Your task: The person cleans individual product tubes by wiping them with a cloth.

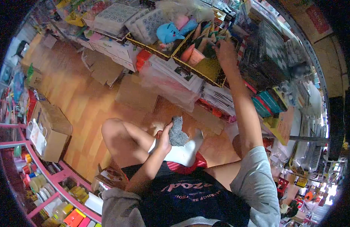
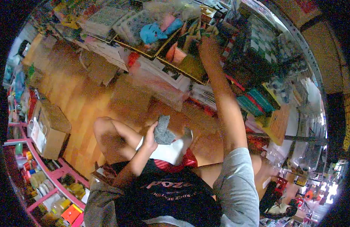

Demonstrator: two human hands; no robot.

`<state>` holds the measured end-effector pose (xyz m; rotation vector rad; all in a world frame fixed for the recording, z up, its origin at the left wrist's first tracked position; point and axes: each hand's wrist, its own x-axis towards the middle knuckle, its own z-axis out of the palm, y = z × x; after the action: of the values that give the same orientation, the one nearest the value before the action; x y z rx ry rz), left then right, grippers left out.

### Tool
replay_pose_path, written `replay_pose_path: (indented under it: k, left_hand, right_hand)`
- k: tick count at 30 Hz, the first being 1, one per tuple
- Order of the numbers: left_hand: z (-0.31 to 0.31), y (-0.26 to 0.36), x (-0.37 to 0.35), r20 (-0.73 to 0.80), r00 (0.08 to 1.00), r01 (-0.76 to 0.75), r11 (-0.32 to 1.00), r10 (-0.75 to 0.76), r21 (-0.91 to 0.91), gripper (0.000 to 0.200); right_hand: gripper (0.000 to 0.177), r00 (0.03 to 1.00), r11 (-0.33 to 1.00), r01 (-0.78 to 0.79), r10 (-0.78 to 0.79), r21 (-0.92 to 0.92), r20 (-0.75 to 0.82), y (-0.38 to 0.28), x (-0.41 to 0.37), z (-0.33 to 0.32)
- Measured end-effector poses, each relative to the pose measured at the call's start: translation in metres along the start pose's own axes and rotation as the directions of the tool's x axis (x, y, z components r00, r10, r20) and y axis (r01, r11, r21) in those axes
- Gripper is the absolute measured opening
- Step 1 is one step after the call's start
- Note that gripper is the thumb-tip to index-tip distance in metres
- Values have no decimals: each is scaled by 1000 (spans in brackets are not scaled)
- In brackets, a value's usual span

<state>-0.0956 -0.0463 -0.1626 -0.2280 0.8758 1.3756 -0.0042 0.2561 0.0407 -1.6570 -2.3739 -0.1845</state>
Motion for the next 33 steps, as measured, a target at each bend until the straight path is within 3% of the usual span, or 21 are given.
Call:
replay_pose_path:
  k: [2, 3, 5, 7, 8, 9, 10, 12, 14, 17, 18, 19, 22, 24, 26, 28, 29, 30, 31, 32, 33]
  left_hand:
    - [1, 4, -1, 42, 992, 122, 992, -121, -21, 24]
    - [1, 3, 0, 38, 991, 127, 992, -126, -21, 24]
    - [-1, 1, 2, 57, 995, 83, 997, -83, 6, 26]
    - [0, 3, 0, 58, 995, 86, 996, -86, -4, 26]
    - [-1, 1, 1, 74, 994, 81, 997, -80, -13, 26]
    - [-8, -3, 9, 74, 992, 106, 993, -102, -54, 26]
    - [-9, -5, 7, 82, 992, 106, 992, -100, -65, 25]
    - [4, 4, -6, 118, 990, 76, 996, -71, -42, 23]
    - [6, -1, -6, 88, 996, -26, 1000, 27, -13, 30]
    - [12, 8, -19, 132, 983, 131, 991, -127, -23, 30]
    - [12, 7, -21, 184, 966, 186, 982, -181, -14, 30]
    - [9, 3, -19, 174, 971, 172, 984, -163, -40, 32]
    - [11, -2, -23, 119, 981, 160, 984, -151, -72, 32]
    - [11, 2, -24, 126, 978, 174, 984, -167, -46, 34]
    - [13, -1, -18, 103, 986, 118, 988, -128, 96, 41]
    - [10, -2, -16, 128, 979, 145, 985, -156, 92, 44]
    - [8, -3, -16, 107, 979, 164, 984, -171, 69, 43]
    - [10, 0, -18, 85, 979, 184, 982, -187, 46, 41]
    - [11, 4, -19, 187, 960, 213, 977, -207, -14, 39]
    - [14, 5, -22, 186, 960, 215, 976, -209, -15, 39]
    - [19, 8, -28, 209, 965, 158, 987, -161, 30, 39]
  right_hand:
    - [24, 977, 993, 95, -80, 69, -197, 1, -11, -3]
    - [24, 978, 993, 92, -77, 70, -191, -1, -20, -10]
    - [20, 908, 958, 170, -62, 230, -415, -9, -46, -37]
    - [15, 918, 878, 128, 72, 462, -391, -20, -82, -73]
    - [11, 947, 662, 53, 205, 748, -248, -25, -102, -86]
    - [7, 967, 508, 36, 201, 861, -159, -22, -116, -92]
    - [5, 960, 238, -70, 280, 969, 1, -29, -130, -93]
    - [10, 959, 221, -275, 136, 936, 249, -28, -163, -85]
    - [12, 909, 316, -405, 36, 858, 416, -39, -192, -56]
    - [13, 903, 415, -396, 13, 819, 430, -63, -236, 16]
    - [13, 932, 449, -338, 35, 827, 362, -73, -255, 44]
    - [16, 938, 586, -339, 147, 736, 314, -85, -269, 57]
    - [23, 984, 848, -178, 148, 499, 100, -92, -289, 75]
    - [25, 981, 846, -187, 188, 500, 49, -93, -288, 66]
    - [28, 971, 841, -207, 241, 499, -2, -91, -293, 60]
    - [36, 997, 819, -20, -29, 573, 78, -83, -301, 56]
    - [50, 973, 838, -2, -125, 546, 196, -79, -305, 52]
    - [50, 972, 839, -6, -123, 544, 200, -81, -310, 45]
    - [57, 946, 896, 8, -151, 444, 287, -84, -316, 37]
    - [63, 912, 940, 34, -168, 340, 373, -85, -318, 33]
    - [68, 881, 939, -2, -161, 343, 445, -82, -319, 35]
